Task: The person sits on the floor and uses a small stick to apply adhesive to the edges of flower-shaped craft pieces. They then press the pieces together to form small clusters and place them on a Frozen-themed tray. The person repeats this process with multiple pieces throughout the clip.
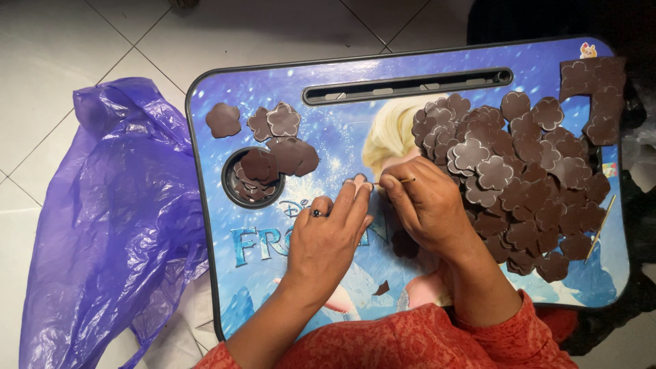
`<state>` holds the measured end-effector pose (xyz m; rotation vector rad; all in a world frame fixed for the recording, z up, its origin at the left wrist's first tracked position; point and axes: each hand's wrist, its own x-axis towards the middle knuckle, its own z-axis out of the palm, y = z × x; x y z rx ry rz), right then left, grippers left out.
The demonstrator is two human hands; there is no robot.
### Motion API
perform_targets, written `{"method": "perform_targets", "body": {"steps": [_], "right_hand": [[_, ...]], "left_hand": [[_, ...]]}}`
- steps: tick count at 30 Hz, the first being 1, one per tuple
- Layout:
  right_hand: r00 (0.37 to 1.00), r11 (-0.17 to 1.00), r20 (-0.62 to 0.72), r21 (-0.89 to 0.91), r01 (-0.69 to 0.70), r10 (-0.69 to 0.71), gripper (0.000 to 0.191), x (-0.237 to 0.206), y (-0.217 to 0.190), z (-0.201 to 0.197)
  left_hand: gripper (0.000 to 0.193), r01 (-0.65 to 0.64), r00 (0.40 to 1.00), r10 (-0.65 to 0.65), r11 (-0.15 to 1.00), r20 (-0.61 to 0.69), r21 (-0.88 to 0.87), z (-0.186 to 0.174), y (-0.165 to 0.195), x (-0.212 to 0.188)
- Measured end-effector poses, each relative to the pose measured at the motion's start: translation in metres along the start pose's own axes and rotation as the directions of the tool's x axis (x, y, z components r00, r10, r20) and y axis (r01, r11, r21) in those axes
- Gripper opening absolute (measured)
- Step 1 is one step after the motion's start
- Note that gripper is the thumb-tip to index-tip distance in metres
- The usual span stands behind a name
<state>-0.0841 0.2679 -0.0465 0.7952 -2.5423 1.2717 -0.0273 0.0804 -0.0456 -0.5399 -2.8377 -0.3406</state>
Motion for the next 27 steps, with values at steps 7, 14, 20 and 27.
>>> {"method": "perform_targets", "body": {"steps": [7, 14, 20, 27], "right_hand": [[0.999, 1.0, 0.045, 0.02, -0.015, 0.014, 0.007, -0.001, -0.002, -0.001], [0.998, 0.999, 0.066, 0.041, 0.003, -0.006, 0.006, -0.001, -0.004, 0.0], [0.998, 0.999, 0.066, 0.04, 0.009, -0.012, 0.006, -0.001, -0.003, 0.002], [0.999, 1.0, 0.046, 0.027, 0.015, -0.017, 0.006, -0.001, -0.002, 0.0]], "left_hand": [[0.045, 0.001, 1.0, -0.001, 0.998, -0.006, -0.057, -0.005, -0.003, 0.004], [0.036, 0.036, 0.998, -0.044, 0.98, -0.04, -0.197, -0.004, -0.013, 0.009], [0.028, 0.047, 0.993, -0.074, 0.961, -0.09, -0.272, -0.002, -0.017, 0.011], [0.027, 0.055, 0.993, -0.084, 0.953, -0.084, -0.298, -0.003, -0.016, 0.011]]}}
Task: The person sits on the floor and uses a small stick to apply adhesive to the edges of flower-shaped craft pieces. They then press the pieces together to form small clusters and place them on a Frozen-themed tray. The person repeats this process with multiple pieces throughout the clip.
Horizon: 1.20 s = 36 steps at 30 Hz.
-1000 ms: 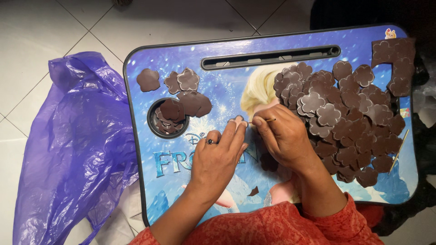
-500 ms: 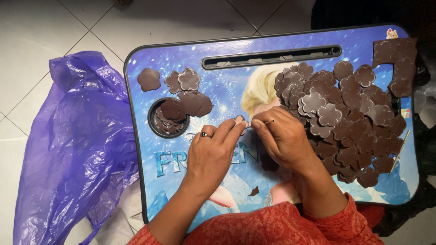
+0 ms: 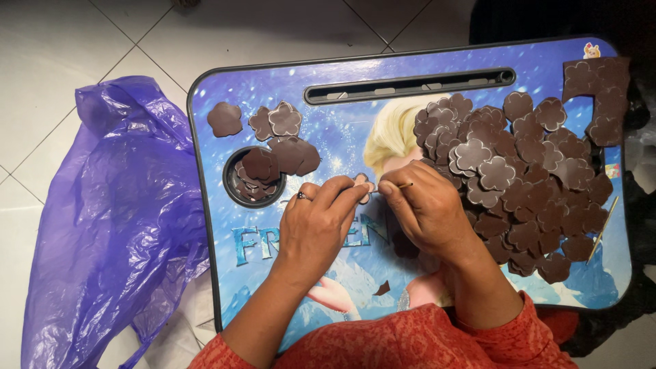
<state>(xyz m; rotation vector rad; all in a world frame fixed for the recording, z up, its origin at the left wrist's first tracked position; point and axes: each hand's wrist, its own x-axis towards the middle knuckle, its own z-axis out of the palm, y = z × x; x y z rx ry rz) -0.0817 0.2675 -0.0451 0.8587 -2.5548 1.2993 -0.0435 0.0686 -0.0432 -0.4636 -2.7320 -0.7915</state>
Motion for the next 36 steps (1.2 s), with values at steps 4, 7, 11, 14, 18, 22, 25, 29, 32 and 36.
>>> {"method": "perform_targets", "body": {"steps": [4, 7, 11, 14, 18, 22, 25, 29, 32, 36], "right_hand": [[1.0, 1.0, 0.021, 0.01, 0.009, -0.009, 0.006, 0.001, -0.002, 0.002], [0.999, 1.0, 0.044, 0.015, -0.004, 0.003, 0.006, 0.001, -0.003, 0.001], [0.998, 0.999, 0.062, 0.041, 0.003, -0.006, 0.007, 0.0, -0.005, 0.002], [0.998, 0.997, 0.058, 0.075, 0.003, -0.007, 0.006, 0.0, -0.006, 0.003], [0.997, 0.996, 0.078, 0.088, -0.006, -0.001, 0.005, 0.002, -0.007, 0.005], [0.996, 0.996, 0.091, 0.09, 0.017, -0.026, 0.005, 0.002, -0.008, 0.007], [0.995, 0.995, 0.098, 0.096, 0.027, -0.036, 0.005, 0.003, -0.009, 0.01], [0.994, 0.995, 0.089, 0.086, 0.053, -0.061, 0.007, 0.004, -0.01, 0.01], [0.993, 0.996, 0.089, 0.039, 0.08, -0.083, 0.007, 0.006, -0.01, 0.008], [0.991, 0.997, 0.11, 0.004, 0.073, -0.073, 0.007, 0.005, -0.012, 0.006]], "left_hand": [[0.024, 0.006, 1.0, -0.007, 1.0, -0.012, -0.028, -0.001, -0.001, 0.0], [0.02, 0.015, 1.0, -0.016, 0.998, -0.018, -0.054, -0.001, -0.002, 0.001], [0.019, 0.017, 1.0, -0.018, 0.998, -0.013, -0.067, -0.002, -0.003, 0.002], [0.018, 0.027, 1.0, -0.026, 0.996, 0.006, -0.091, -0.003, -0.006, 0.002], [0.02, 0.047, 0.999, -0.044, 0.991, 0.025, -0.129, -0.004, -0.009, 0.003], [0.021, 0.057, 0.998, -0.051, 0.988, 0.041, -0.144, -0.004, -0.009, 0.002], [0.024, 0.068, 0.997, -0.061, 0.986, 0.052, -0.154, -0.005, -0.01, 0.002], [0.024, 0.067, 0.997, -0.061, 0.986, 0.05, -0.15, -0.005, -0.01, 0.002], [0.022, 0.071, 0.997, -0.064, 0.986, 0.051, -0.152, -0.005, -0.011, 0.001], [0.023, 0.075, 0.997, -0.07, 0.987, 0.043, -0.144, -0.004, -0.009, 0.001]]}}
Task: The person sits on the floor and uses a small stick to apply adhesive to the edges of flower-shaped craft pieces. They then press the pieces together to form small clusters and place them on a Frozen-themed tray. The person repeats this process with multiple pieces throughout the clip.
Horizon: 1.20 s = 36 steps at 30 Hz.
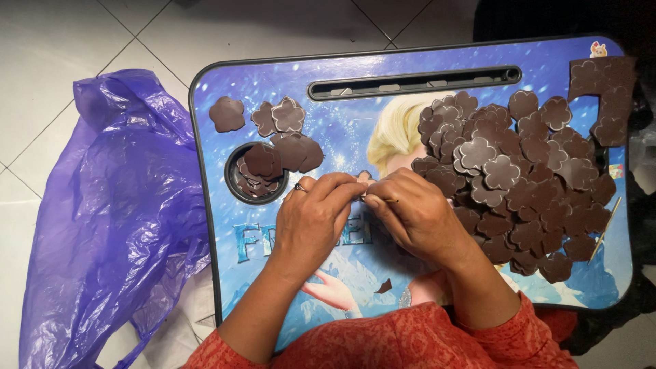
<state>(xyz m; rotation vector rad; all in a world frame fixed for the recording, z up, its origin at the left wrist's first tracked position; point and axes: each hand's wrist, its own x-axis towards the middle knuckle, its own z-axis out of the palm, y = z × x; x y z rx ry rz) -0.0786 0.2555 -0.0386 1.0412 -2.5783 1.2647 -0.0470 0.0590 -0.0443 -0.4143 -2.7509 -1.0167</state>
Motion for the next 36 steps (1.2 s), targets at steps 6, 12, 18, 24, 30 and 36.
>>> {"method": "perform_targets", "body": {"steps": [6, 12, 18, 24, 30, 36], "right_hand": [[0.999, 1.0, 0.033, 0.02, 0.012, -0.013, 0.007, -0.002, 0.004, -0.004], [0.999, 0.999, 0.023, 0.005, 0.033, -0.033, 0.008, -0.004, 0.008, -0.007], [1.0, 1.0, 0.014, 0.015, 0.012, -0.012, 0.007, -0.005, 0.01, -0.008], [1.0, 1.0, -0.025, 0.005, 0.007, -0.007, 0.007, -0.006, 0.012, -0.008], [0.968, 0.986, -0.193, 0.063, -0.152, 0.161, 0.006, -0.007, 0.015, -0.011], [0.975, 0.99, -0.178, 0.061, -0.125, 0.134, 0.005, -0.004, 0.015, -0.004]], "left_hand": [[0.023, -0.031, 0.999, 0.031, 0.999, -0.007, 0.025, 0.0, 0.0, 0.0], [0.02, -0.067, 0.998, 0.069, 0.99, -0.011, 0.127, 0.002, 0.002, 0.0], [0.02, -0.08, 0.996, 0.084, 0.991, -0.037, 0.108, 0.004, 0.003, -0.001], [0.018, -0.073, 0.996, 0.079, 0.991, -0.051, 0.112, 0.007, 0.004, 0.0], [0.02, -0.09, 0.994, 0.095, 0.993, -0.062, 0.081, 0.005, 0.006, 0.001], [0.027, -0.113, 0.992, 0.119, 0.984, -0.043, 0.136, 0.008, 0.005, 0.001]]}}
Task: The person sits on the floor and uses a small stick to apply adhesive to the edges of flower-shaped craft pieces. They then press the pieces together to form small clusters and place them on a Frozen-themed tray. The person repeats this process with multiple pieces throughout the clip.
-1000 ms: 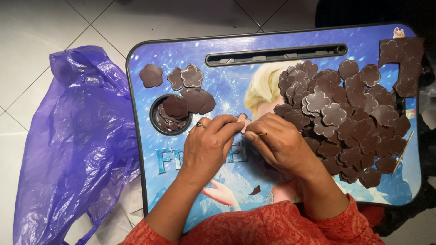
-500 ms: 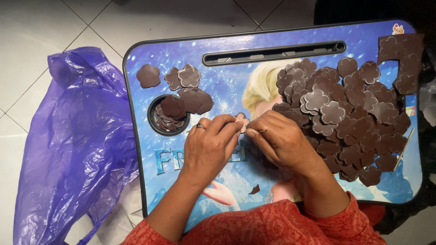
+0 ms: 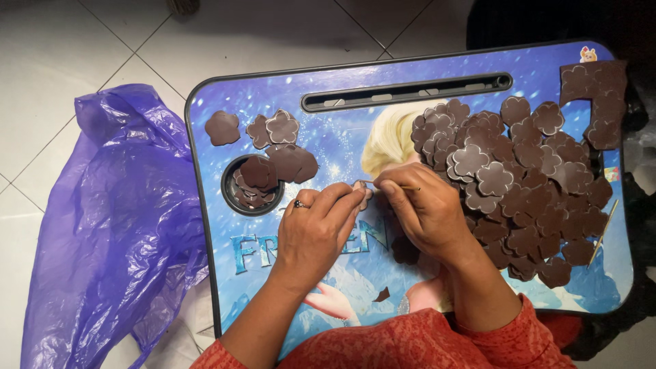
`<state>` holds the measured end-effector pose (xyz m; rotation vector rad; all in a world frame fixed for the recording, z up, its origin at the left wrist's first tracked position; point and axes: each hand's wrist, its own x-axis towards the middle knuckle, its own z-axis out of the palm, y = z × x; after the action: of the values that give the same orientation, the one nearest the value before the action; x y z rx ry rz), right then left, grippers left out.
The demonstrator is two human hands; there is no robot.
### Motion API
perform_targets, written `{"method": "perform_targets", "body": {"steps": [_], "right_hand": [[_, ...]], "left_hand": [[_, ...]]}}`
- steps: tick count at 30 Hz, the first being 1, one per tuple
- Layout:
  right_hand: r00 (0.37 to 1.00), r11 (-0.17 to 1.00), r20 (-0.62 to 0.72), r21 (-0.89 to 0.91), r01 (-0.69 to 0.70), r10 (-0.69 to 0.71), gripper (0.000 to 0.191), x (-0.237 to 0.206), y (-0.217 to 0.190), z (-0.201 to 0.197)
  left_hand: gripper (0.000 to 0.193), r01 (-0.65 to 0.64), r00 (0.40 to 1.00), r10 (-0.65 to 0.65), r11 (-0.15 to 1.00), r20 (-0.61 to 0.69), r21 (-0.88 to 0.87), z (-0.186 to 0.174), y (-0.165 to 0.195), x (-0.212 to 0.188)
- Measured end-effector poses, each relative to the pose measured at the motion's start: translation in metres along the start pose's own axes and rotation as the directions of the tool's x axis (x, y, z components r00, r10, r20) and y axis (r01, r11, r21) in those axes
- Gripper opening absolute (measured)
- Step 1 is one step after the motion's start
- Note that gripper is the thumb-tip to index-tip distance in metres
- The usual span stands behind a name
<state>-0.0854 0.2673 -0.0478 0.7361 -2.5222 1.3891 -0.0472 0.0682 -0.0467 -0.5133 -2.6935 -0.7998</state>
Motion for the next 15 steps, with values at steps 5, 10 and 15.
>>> {"method": "perform_targets", "body": {"steps": [5, 10, 15], "right_hand": [[0.999, 1.0, 0.032, 0.018, 0.011, -0.012, 0.005, 0.0009, -0.0002, 0.0024], [1.0, 1.0, 0.021, 0.012, 0.02, -0.02, 0.005, 0.0014, 0.0001, 0.003], [0.999, 1.0, 0.03, 0.002, 0.028, -0.028, 0.005, 0.002, -0.0001, 0.0029]], "left_hand": [[0.028, 0.002, 1.0, -0.002, 1.0, -0.008, 0.003, 0.0008, -0.0004, -0.0009], [0.028, 0.012, 1.0, -0.012, 1.0, -0.005, 0.004, 0.0009, -0.0004, -0.001], [0.027, 0.011, 1.0, -0.011, 1.0, -0.016, 0.001, 0.0018, 0.0001, -0.0011]]}}
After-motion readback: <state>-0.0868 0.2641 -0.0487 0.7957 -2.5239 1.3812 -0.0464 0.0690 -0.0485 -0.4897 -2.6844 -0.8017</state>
